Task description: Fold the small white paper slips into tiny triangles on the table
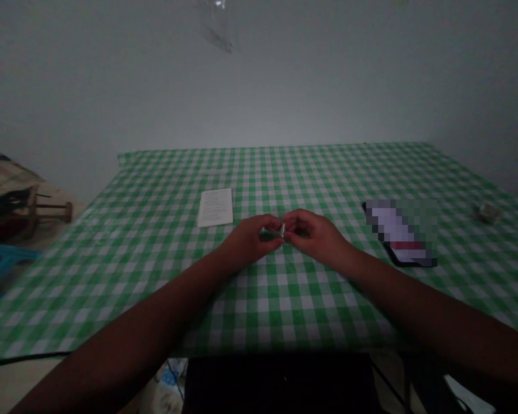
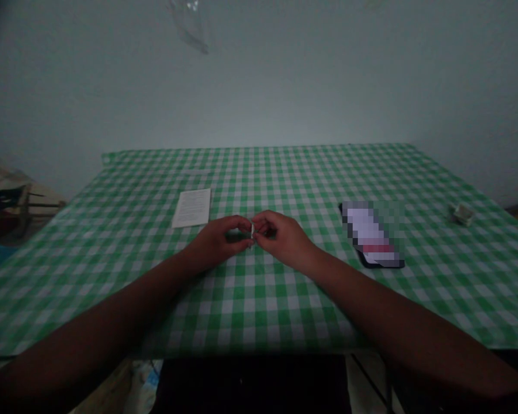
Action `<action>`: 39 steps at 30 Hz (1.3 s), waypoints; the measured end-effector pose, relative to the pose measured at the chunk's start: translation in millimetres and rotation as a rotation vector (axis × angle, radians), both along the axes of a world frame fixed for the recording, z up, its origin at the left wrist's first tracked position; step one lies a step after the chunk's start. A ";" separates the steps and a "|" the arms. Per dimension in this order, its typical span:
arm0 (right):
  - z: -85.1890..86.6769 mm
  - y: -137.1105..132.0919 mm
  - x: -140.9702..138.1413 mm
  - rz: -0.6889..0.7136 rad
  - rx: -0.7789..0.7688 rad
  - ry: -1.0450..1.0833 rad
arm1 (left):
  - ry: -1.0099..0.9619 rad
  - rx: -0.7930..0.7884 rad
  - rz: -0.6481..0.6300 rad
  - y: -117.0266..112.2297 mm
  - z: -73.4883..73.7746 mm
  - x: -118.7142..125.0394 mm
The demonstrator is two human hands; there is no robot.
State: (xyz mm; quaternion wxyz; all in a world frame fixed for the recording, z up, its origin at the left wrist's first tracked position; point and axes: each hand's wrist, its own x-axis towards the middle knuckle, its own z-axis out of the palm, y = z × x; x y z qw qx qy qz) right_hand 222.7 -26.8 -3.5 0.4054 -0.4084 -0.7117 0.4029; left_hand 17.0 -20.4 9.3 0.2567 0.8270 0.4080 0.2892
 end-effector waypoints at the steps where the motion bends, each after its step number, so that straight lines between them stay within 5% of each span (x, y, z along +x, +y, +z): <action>1: -1.7 -0.1 -1.1 -0.007 -0.037 0.056 | -0.018 -0.009 0.007 -0.2 0.2 0.6; 23: 2.7 -3.8 -6.0 -0.025 -0.162 0.233 | -0.272 -0.173 0.006 -0.4 -1.9 3.0; 39: 6.0 -5.6 -4.6 -0.063 -0.116 0.246 | -0.633 -0.578 -0.003 3.6 -3.0 1.1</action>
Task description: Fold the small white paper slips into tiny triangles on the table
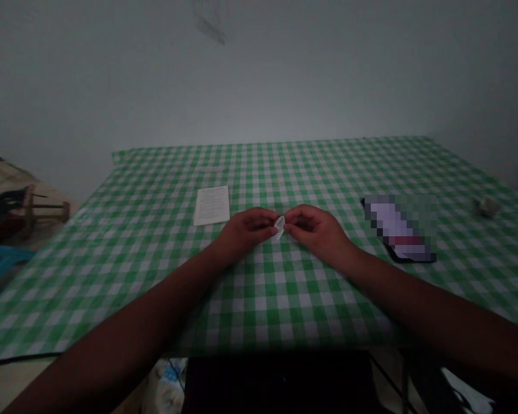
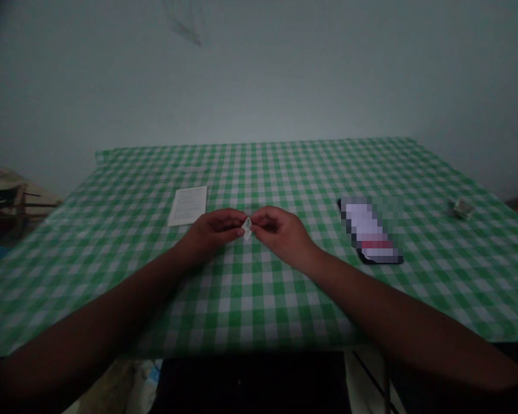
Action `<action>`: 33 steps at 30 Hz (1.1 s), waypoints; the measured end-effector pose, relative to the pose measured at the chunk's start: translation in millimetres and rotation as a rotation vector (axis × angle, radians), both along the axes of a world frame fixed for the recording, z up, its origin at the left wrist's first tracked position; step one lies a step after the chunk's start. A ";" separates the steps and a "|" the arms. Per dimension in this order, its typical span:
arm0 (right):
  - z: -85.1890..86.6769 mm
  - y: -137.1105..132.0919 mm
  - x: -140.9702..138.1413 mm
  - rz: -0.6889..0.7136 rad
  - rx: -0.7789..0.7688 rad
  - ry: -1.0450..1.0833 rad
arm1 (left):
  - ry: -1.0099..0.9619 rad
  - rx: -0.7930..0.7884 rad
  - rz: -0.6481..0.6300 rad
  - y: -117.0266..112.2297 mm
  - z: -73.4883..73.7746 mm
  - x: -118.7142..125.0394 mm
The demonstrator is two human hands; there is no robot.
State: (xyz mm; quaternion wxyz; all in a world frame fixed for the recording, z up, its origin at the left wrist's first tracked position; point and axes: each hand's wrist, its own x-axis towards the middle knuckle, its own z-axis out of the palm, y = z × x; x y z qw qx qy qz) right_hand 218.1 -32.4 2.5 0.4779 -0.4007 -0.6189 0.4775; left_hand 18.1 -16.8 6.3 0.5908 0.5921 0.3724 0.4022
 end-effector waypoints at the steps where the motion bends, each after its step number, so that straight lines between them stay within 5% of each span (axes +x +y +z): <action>1: 0.2 -0.1 0.0 0.000 0.002 0.007 | -0.011 -0.010 -0.005 0.5 0.0 -0.4; 33: -1.4 0.5 2.5 0.014 0.253 -0.117 | -0.187 -0.181 0.066 -0.7 -7.8 7.2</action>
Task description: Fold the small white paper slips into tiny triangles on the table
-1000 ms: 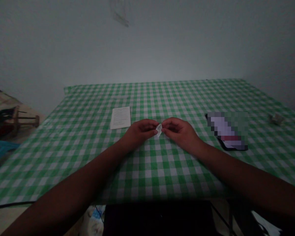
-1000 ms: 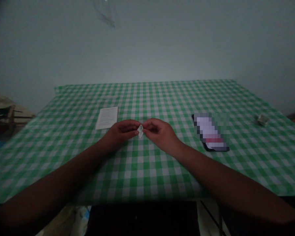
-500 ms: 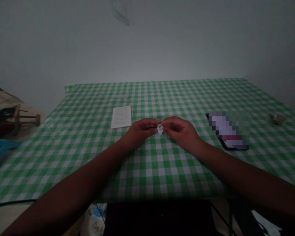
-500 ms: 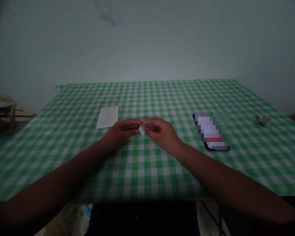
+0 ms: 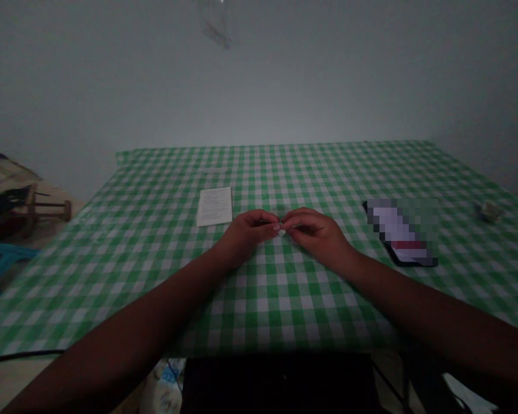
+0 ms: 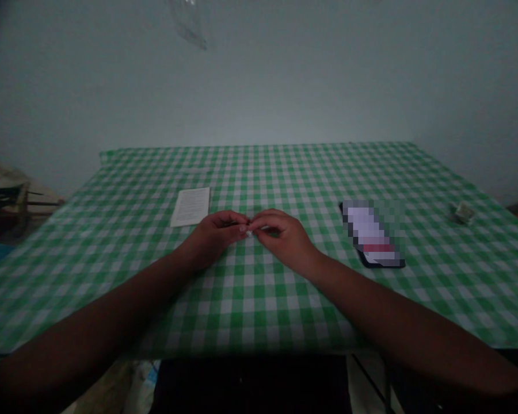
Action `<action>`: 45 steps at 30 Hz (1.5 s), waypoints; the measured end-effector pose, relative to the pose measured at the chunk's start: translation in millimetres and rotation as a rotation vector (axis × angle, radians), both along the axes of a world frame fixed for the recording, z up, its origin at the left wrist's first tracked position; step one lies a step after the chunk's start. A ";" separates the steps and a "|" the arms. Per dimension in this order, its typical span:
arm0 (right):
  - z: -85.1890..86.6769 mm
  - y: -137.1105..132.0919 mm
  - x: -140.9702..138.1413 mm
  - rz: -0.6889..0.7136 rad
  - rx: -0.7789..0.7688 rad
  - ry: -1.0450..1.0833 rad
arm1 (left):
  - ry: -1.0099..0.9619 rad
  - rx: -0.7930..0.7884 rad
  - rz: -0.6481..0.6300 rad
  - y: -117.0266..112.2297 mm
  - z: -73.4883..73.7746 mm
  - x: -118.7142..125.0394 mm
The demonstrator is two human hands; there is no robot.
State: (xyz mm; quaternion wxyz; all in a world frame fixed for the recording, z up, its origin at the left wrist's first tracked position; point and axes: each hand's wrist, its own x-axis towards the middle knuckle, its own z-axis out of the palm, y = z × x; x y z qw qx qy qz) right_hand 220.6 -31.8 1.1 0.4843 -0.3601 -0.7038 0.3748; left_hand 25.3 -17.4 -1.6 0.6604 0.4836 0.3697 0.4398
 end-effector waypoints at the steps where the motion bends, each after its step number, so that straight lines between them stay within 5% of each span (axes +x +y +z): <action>1: 0.2 0.1 0.0 0.004 -0.006 -0.001 | 0.008 0.010 0.005 0.0 -0.7 -0.1; 16: -1.7 -0.7 -0.3 0.022 -0.248 0.048 | 0.123 0.139 0.120 1.8 4.9 -2.3; 45: -2.1 4.5 -2.7 -0.024 -0.455 0.209 | 0.138 0.141 0.102 -1.4 11.1 -3.0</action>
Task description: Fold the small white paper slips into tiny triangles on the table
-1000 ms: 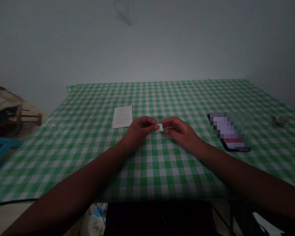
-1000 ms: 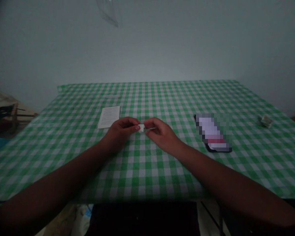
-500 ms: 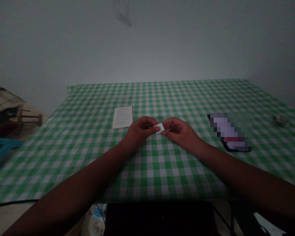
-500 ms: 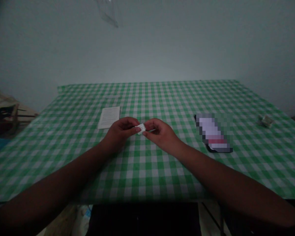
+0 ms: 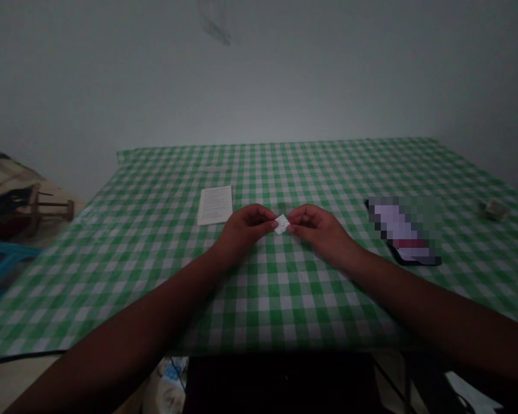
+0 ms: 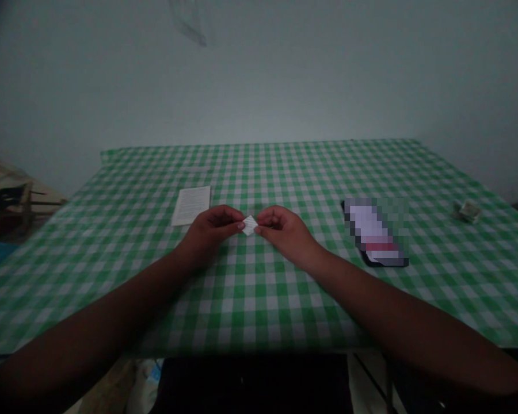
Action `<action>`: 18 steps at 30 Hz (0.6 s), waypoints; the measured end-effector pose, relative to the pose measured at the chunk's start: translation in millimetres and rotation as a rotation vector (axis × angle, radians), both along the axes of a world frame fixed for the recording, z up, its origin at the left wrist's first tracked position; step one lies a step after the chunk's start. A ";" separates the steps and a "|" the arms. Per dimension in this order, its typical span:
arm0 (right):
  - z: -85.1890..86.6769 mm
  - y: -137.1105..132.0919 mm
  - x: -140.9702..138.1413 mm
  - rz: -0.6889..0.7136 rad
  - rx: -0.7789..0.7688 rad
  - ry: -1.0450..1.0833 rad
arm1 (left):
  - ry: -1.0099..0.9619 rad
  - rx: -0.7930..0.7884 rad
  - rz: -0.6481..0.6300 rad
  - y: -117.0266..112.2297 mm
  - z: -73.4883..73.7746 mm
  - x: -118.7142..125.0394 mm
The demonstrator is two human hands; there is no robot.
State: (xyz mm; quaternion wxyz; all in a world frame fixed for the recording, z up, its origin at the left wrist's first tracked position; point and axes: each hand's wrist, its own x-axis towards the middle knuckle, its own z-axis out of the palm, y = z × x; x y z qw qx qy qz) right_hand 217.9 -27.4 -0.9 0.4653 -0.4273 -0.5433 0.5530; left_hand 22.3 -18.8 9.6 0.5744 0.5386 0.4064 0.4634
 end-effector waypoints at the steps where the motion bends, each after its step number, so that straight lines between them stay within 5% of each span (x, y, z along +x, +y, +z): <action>1: 0.1 0.1 0.0 -0.003 -0.009 0.008 | 0.005 -0.003 0.006 -0.1 0.3 0.2; 13: 2.5 0.5 1.1 -0.036 -0.072 0.028 | 0.084 -0.033 0.007 -0.1 6.1 -0.4; 18: 8.0 2.7 6.5 -0.069 0.038 -0.121 | 0.060 -0.048 -0.018 4.8 0.0 -6.2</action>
